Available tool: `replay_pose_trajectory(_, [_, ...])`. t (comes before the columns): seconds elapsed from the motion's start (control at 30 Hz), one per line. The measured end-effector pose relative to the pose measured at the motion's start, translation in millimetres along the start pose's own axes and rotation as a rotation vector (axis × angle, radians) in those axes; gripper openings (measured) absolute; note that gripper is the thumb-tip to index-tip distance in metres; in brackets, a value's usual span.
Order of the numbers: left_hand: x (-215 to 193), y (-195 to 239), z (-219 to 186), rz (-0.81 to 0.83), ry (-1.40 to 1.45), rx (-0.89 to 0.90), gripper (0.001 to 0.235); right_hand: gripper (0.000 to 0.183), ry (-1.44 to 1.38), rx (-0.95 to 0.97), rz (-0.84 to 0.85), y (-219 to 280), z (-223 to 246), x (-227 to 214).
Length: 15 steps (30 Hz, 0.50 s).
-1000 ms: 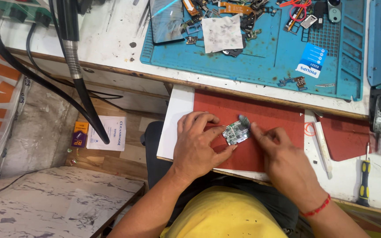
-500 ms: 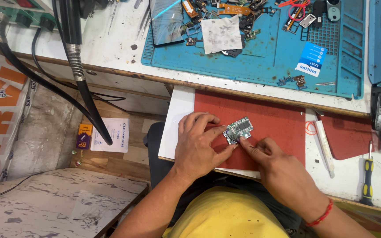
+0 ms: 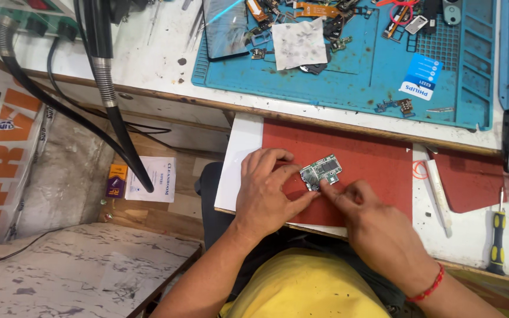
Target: The person uses a purple-handled tool to scrape and clean the surface of a small green circuit board placed on a red mat. They repeatedly rub the tool across the board's surface, focusing on specific areas, while holding the board steady with their left hand.
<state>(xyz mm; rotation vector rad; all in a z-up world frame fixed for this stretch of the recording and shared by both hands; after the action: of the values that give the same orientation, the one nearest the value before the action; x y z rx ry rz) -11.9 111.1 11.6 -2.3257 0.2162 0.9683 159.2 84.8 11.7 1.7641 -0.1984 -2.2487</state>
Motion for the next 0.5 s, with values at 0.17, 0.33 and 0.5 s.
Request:
replay_pose_trajectory(0.17, [2,1,4,0.001,0.036,-0.009,0.046,0.070,0.049,0.157,0.074,9,-14,-3])
replay_pose_trajectory(0.33, [4,3,6,0.006,0.046,-0.014,0.055,0.072,0.008,0.087,0.023,-9,2,2])
replay_pose_trajectory(0.5, [1,1,6,0.003,0.063,-0.038,0.058,0.079,0.065,0.116,0.131,9,-7,6])
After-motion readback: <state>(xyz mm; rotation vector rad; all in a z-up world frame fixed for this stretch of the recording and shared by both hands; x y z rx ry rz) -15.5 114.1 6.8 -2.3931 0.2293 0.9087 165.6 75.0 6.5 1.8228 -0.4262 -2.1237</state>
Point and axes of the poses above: each hand's wrist, its own y-axis away from the middle knuckle, its own x-axis out of the palm, z = x × y, the point moved 7 cm from there along -y, towards the middle knuckle, and after that the axes turned 15 degrees about x, right-handed, at the moved point
